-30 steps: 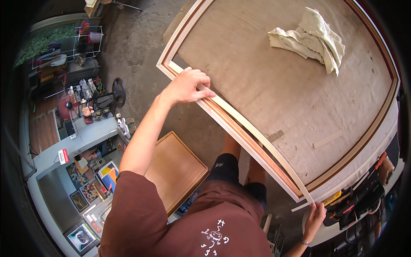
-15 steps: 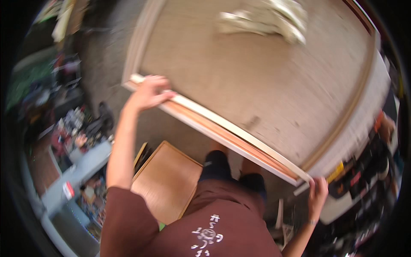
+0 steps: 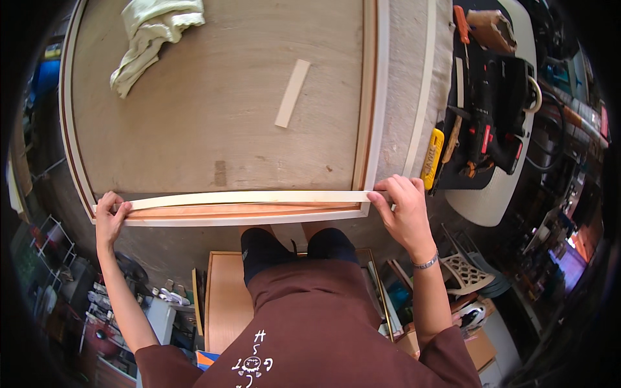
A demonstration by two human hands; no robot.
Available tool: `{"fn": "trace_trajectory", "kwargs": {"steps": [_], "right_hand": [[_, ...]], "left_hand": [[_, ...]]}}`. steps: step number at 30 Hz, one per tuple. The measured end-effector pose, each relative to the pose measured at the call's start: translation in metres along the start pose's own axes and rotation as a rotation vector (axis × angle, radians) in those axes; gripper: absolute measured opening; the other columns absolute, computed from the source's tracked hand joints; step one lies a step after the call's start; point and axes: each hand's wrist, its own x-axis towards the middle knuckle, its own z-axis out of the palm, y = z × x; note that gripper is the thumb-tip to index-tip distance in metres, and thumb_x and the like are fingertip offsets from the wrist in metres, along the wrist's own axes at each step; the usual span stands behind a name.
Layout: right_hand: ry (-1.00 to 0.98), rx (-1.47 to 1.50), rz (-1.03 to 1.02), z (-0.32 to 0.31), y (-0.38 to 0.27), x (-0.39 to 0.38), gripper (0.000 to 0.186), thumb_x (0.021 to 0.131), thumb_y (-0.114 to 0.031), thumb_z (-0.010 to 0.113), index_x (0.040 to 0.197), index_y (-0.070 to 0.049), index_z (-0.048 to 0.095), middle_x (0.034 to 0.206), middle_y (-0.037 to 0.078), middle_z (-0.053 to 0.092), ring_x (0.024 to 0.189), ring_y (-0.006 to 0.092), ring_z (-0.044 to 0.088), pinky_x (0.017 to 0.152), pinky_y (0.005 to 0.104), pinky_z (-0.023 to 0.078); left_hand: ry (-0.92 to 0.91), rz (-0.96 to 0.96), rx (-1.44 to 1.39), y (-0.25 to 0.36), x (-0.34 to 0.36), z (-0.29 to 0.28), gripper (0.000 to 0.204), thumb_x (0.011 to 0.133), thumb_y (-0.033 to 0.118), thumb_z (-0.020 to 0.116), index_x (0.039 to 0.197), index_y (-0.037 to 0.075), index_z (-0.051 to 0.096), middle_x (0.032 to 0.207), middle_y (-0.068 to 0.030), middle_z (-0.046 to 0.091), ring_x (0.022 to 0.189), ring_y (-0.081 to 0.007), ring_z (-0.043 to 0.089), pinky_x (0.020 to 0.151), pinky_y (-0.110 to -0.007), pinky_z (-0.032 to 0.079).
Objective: The person assembles a wooden art frame by fitting thin wooden slats into a larger rectangular frame and cutting them to size with a utility knife.
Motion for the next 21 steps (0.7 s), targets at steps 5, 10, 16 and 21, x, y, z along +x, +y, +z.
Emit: {"fn": "trace_trajectory", "kwargs": {"steps": [5,10,16,21], "right_hand": [[0.042,0.018,-0.018,0.013,0.009,-0.006,0.019,0.092,-0.024,0.076,0.088,-0.01,0.064,0.082,0.004,0.061,0.082,0.0243,0.06,0.084,0.0405,0.038],[0.056,0.09,-0.012,0.013,0.013,-0.007,0.019,0.094,-0.023,0.074,0.088,-0.01,0.062,0.082,0.005,0.059,0.082,0.0261,0.059,0.083,0.0397,0.037],[0.072,0.103,-0.034,0.018,0.016,-0.006,0.019,0.093,-0.023,0.074,0.087,-0.01,0.061,0.082,0.005,0.059,0.082,0.0264,0.059,0.082,0.0395,0.038],[0.058,0.087,-0.078,0.016,0.011,-0.001,0.019,0.093,-0.022,0.073,0.086,-0.009,0.06,0.082,0.006,0.058,0.082,0.0276,0.059,0.082,0.0403,0.039]], "left_hand": [[-0.07,-0.022,0.005,-0.01,-0.002,-0.01,0.034,0.09,0.028,0.078,0.082,0.001,0.06,0.078,-0.0044,0.051,0.072,-0.0165,0.047,0.065,-0.034,0.036],[-0.002,0.058,0.005,0.006,0.0,-0.012,0.029,0.088,0.026,0.078,0.087,0.001,0.064,0.084,-0.01,0.059,0.088,-0.028,0.058,0.081,-0.039,0.044],[-0.027,0.413,0.193,0.223,0.003,0.047,0.028,0.085,0.029,0.081,0.098,0.005,0.072,0.098,-0.0118,0.068,0.101,-0.0336,0.064,0.092,-0.045,0.047],[-0.163,0.712,-0.158,0.362,0.002,0.125,0.031,0.091,0.031,0.077,0.108,0.006,0.07,0.099,-0.0119,0.069,0.098,-0.0332,0.066,0.088,-0.044,0.053]]}}
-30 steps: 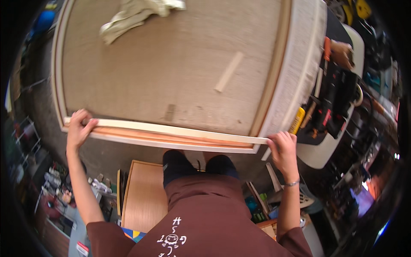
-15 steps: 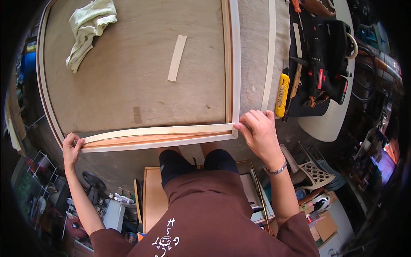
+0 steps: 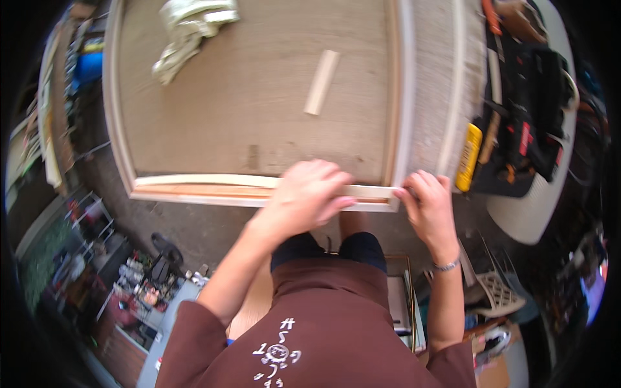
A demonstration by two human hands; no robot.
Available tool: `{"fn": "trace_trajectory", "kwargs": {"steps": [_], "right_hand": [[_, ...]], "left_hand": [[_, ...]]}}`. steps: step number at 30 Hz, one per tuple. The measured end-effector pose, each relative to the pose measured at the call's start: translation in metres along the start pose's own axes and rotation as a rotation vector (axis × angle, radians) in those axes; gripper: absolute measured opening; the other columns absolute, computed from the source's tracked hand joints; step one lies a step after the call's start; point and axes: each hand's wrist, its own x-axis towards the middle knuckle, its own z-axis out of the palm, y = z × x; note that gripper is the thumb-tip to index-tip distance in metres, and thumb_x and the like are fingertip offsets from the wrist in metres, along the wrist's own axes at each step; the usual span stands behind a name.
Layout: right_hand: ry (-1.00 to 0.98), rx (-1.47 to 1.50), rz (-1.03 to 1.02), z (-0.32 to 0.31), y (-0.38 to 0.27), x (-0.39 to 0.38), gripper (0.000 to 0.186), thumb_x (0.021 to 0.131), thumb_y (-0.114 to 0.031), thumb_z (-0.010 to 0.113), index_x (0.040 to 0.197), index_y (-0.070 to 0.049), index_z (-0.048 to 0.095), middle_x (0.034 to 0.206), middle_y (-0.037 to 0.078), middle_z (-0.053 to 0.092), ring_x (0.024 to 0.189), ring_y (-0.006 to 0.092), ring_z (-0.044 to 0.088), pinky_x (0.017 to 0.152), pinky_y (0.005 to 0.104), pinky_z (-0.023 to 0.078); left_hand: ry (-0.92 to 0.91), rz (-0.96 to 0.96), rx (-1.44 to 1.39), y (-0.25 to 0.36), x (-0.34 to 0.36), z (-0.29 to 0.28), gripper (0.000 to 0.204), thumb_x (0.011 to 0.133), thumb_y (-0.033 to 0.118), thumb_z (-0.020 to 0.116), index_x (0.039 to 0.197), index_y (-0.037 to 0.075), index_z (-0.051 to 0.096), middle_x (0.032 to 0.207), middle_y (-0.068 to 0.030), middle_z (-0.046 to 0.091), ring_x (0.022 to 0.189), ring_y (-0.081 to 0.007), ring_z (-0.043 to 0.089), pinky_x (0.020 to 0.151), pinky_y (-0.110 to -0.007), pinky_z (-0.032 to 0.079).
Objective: The person assembles a wooden art frame by fitting thin wooden slats into a larger rectangular frame and cutting them to size with a utility knife.
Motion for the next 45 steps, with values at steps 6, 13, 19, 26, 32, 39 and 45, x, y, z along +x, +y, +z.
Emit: {"fn": "trace_trajectory", "kwargs": {"steps": [6,13,19,26,32,39,45], "right_hand": [[0.008,0.049,0.048,-0.002,-0.003,-0.003,0.022,0.092,-0.016,0.074,0.081,-0.006,0.058,0.077,0.009,0.052,0.076,0.0284,0.054,0.08,0.0392,0.037],[-0.001,0.04,0.016,0.003,-0.001,0.0,0.022,0.092,-0.016,0.074,0.083,-0.004,0.057,0.077,0.009,0.05,0.074,0.0288,0.052,0.079,0.0381,0.036],[-0.018,0.027,0.021,-0.001,0.0,0.0,0.022,0.093,-0.016,0.073,0.083,-0.004,0.057,0.076,0.01,0.051,0.074,0.0291,0.052,0.079,0.0385,0.036],[-0.04,-0.085,0.028,-0.016,-0.007,0.002,0.015,0.096,-0.018,0.071,0.1,-0.005,0.064,0.096,0.012,0.061,0.092,0.0312,0.059,0.091,0.0398,0.041],[-0.019,0.202,-0.038,-0.028,-0.092,0.052,0.023,0.098,-0.017,0.068,0.117,-0.003,0.067,0.115,0.017,0.065,0.114,0.0381,0.061,0.098,0.0449,0.048],[-0.432,0.341,-0.501,0.153,-0.243,0.166,0.026,0.1,-0.021,0.062,0.113,0.002,0.062,0.109,0.019,0.066,0.106,0.0378,0.065,0.092,0.0443,0.055],[-0.371,-0.309,-0.467,0.18,-0.296,0.142,0.02,0.103,-0.025,0.059,0.108,-0.006,0.065,0.106,0.013,0.067,0.103,0.0276,0.068,0.083,0.0401,0.058]], "left_hand": [[-0.04,-0.083,-0.033,-0.02,-0.008,-0.005,0.031,0.098,0.036,0.067,0.086,0.008,0.063,0.082,-0.0101,0.063,0.084,-0.032,0.065,0.074,-0.044,0.052],[-0.001,-0.123,-0.085,-0.031,-0.024,-0.014,0.029,0.098,0.034,0.069,0.089,0.007,0.063,0.082,-0.0095,0.063,0.084,-0.0314,0.065,0.072,-0.044,0.052],[0.099,-0.028,-0.164,-0.003,0.006,0.018,0.025,0.096,0.031,0.071,0.091,0.007,0.063,0.084,-0.0106,0.064,0.084,-0.0326,0.066,0.073,-0.044,0.053],[0.141,-0.094,-0.223,0.008,0.018,0.038,0.022,0.094,0.027,0.072,0.088,0.008,0.063,0.08,-0.0095,0.063,0.08,-0.0318,0.066,0.069,-0.044,0.053],[0.285,-0.04,-0.185,0.013,0.01,0.048,0.021,0.093,0.024,0.071,0.086,0.007,0.062,0.08,-0.0104,0.065,0.08,-0.0319,0.068,0.072,-0.046,0.055],[0.42,0.107,-0.013,0.005,0.011,0.076,0.02,0.088,0.028,0.073,0.081,0.013,0.061,0.081,-0.0019,0.06,0.076,-0.0202,0.061,0.07,-0.035,0.047],[0.466,-0.02,0.147,0.027,0.016,0.107,0.017,0.085,0.027,0.063,0.078,0.011,0.065,0.078,-0.0035,0.061,0.079,-0.0214,0.061,0.068,-0.035,0.045]]}}
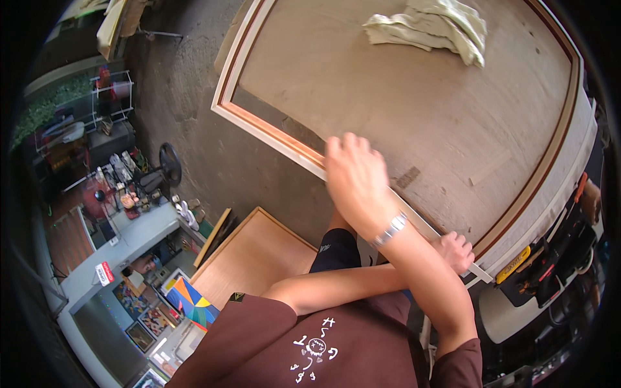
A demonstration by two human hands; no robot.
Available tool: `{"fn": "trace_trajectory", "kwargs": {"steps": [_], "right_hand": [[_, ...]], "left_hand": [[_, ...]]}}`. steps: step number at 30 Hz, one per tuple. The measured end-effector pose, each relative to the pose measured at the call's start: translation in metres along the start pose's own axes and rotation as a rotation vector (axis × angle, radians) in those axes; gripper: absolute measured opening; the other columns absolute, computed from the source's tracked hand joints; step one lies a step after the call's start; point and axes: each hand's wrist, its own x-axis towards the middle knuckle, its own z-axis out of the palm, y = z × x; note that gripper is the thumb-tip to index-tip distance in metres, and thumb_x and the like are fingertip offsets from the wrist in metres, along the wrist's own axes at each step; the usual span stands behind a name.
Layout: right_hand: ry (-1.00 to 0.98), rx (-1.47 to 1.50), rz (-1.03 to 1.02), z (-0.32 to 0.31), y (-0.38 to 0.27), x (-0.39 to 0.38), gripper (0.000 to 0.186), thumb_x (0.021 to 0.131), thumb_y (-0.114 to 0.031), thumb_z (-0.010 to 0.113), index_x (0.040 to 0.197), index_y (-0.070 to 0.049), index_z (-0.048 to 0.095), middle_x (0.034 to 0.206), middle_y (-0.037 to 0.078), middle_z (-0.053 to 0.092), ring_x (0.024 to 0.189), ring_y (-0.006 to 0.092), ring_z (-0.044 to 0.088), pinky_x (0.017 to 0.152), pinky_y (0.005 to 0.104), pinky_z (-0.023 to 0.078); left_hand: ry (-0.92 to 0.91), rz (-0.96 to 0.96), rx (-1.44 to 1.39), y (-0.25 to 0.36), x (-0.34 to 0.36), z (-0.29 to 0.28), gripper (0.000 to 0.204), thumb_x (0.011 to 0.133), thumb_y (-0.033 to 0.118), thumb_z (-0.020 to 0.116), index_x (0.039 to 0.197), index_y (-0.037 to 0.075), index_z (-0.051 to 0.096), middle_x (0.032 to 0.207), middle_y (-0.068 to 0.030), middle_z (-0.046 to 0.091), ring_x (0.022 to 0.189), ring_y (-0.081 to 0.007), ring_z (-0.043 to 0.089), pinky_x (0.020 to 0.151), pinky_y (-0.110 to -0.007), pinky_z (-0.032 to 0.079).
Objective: The person assembles a wooden art frame by fitting thin wooden slats into a larger rectangular frame and cutting them to size with a utility knife.
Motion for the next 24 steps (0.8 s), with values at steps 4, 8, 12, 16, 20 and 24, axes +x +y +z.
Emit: {"fn": "trace_trajectory", "kwargs": {"steps": [4,8,12,16,20,24], "right_hand": [[-0.104,0.004,0.118,-0.015,0.029,-0.021,0.029,0.103,-0.032,0.061,0.106,-0.003,0.061,0.102,0.018,0.067,0.095,0.0355,0.07,0.077,0.0455,0.058],[-0.235,0.085,0.145,-0.017,0.046,-0.016,0.038,0.103,-0.037,0.061,0.104,0.0,0.058,0.095,0.023,0.068,0.083,0.0418,0.071,0.072,0.0501,0.058],[-0.228,-0.088,0.072,-0.018,0.041,-0.041,0.038,0.101,-0.036,0.064,0.102,0.001,0.057,0.089,0.024,0.069,0.081,0.0416,0.072,0.07,0.0486,0.058],[-0.349,-0.01,0.219,-0.018,0.05,-0.047,0.032,0.1,-0.03,0.065,0.103,0.0,0.058,0.088,0.022,0.071,0.083,0.0432,0.07,0.074,0.05,0.055],[-0.368,0.212,0.309,-0.021,0.066,-0.045,0.027,0.099,-0.028,0.067,0.103,-0.001,0.062,0.091,0.021,0.072,0.084,0.0423,0.07,0.076,0.051,0.054],[-0.29,0.304,0.168,-0.012,0.069,-0.049,0.021,0.098,-0.021,0.067,0.101,-0.001,0.063,0.09,0.022,0.071,0.086,0.0432,0.069,0.077,0.0496,0.054]], "left_hand": [[-0.016,0.004,-0.012,0.02,0.011,-0.005,0.019,0.085,0.026,0.065,0.08,0.008,0.068,0.08,-0.0068,0.063,0.081,-0.0231,0.061,0.068,-0.035,0.043],[-0.171,0.062,0.109,0.034,0.018,-0.011,0.023,0.088,0.027,0.064,0.089,0.005,0.074,0.083,-0.0094,0.064,0.083,-0.0258,0.06,0.07,-0.038,0.043],[-0.236,-0.097,-0.054,0.064,0.03,0.008,0.026,0.091,0.027,0.063,0.093,0.004,0.075,0.088,-0.0108,0.064,0.087,-0.028,0.059,0.073,-0.043,0.045],[-0.19,-0.139,-0.022,0.073,0.034,-0.001,0.027,0.088,0.027,0.064,0.092,0.002,0.073,0.086,-0.0128,0.063,0.087,-0.0285,0.058,0.074,-0.045,0.046],[-0.023,-0.041,0.145,0.049,0.024,-0.015,0.028,0.086,0.029,0.063,0.087,0.002,0.072,0.083,-0.0118,0.061,0.086,-0.0279,0.058,0.073,-0.042,0.044],[-0.074,-0.033,0.127,0.047,0.021,-0.007,0.028,0.086,0.029,0.061,0.085,0.002,0.07,0.083,-0.0106,0.06,0.085,-0.0267,0.057,0.073,-0.04,0.042]]}}
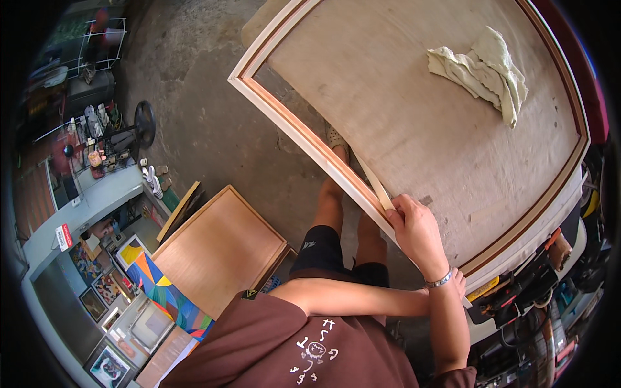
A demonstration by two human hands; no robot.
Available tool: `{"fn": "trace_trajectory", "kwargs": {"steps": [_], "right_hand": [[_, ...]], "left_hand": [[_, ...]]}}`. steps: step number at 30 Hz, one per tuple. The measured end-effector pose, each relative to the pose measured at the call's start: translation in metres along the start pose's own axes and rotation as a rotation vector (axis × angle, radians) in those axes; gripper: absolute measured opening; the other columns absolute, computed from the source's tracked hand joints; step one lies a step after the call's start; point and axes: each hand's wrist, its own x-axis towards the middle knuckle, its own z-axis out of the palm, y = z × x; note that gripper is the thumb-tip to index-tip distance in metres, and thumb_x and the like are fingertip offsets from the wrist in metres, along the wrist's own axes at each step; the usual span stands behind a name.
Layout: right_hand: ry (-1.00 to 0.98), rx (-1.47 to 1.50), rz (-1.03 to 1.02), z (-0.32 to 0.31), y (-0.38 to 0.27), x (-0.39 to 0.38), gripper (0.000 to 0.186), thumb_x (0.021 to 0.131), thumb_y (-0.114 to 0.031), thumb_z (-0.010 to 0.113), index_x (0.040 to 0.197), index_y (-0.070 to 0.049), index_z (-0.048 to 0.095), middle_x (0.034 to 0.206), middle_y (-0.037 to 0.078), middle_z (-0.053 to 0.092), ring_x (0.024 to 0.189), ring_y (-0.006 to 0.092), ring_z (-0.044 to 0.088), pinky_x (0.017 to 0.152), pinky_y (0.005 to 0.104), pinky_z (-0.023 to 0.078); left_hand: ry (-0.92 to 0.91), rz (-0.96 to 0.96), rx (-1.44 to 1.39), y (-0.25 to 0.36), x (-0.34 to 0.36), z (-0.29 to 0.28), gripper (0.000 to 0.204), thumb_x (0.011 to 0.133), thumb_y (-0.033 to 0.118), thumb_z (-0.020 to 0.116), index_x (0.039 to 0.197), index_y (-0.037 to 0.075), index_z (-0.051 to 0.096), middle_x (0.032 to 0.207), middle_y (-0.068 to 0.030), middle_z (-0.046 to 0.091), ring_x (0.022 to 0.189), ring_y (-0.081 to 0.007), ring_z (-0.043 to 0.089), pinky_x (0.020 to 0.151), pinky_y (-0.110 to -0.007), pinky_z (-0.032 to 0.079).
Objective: The person assembles a wooden art frame by fitting thin wooden slats into a larger rectangular frame and cutting them to size with a utility knife.
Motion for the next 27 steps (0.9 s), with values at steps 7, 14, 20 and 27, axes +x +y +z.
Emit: {"fn": "trace_trajectory", "kwargs": {"steps": [7,14,20,27], "right_hand": [[-0.1,0.331,-0.028,-0.029,-0.021,-0.004,0.018,0.1,-0.015,0.064,0.11,0.001,0.062,0.086,0.023,0.069,0.083,0.0428,0.067,0.072,0.0457,0.051],[-0.054,0.315,-0.153,-0.036,-0.044,0.022,0.024,0.103,-0.02,0.061,0.114,0.001,0.06,0.086,0.025,0.068,0.083,0.0448,0.067,0.071,0.048,0.05],[0.01,0.308,-0.16,-0.006,-0.053,0.052,0.021,0.103,-0.021,0.059,0.104,0.0,0.062,0.092,0.024,0.069,0.091,0.0438,0.066,0.079,0.0502,0.051],[0.007,0.354,-0.195,0.014,-0.06,0.066,0.019,0.103,-0.018,0.056,0.099,0.0,0.062,0.096,0.022,0.069,0.097,0.043,0.065,0.083,0.05,0.051]], "left_hand": [[0.054,0.044,0.197,-0.003,-0.002,-0.005,0.029,0.088,0.029,0.059,0.091,0.002,0.069,0.086,-0.0107,0.06,0.085,-0.0264,0.056,0.074,-0.041,0.041],[-0.045,-0.019,0.078,0.016,0.01,0.03,0.026,0.087,0.024,0.058,0.095,0.0,0.065,0.096,-0.0162,0.062,0.092,-0.0335,0.059,0.082,-0.046,0.049],[0.124,-0.024,-0.075,-0.012,0.002,0.02,0.022,0.087,0.028,0.062,0.083,0.007,0.069,0.081,-0.0071,0.058,0.083,-0.0222,0.056,0.069,-0.036,0.041],[0.183,-0.058,-0.169,-0.018,-0.002,0.033,0.02,0.086,0.027,0.063,0.077,0.01,0.066,0.077,-0.0053,0.056,0.079,-0.0221,0.057,0.068,-0.037,0.042]]}}
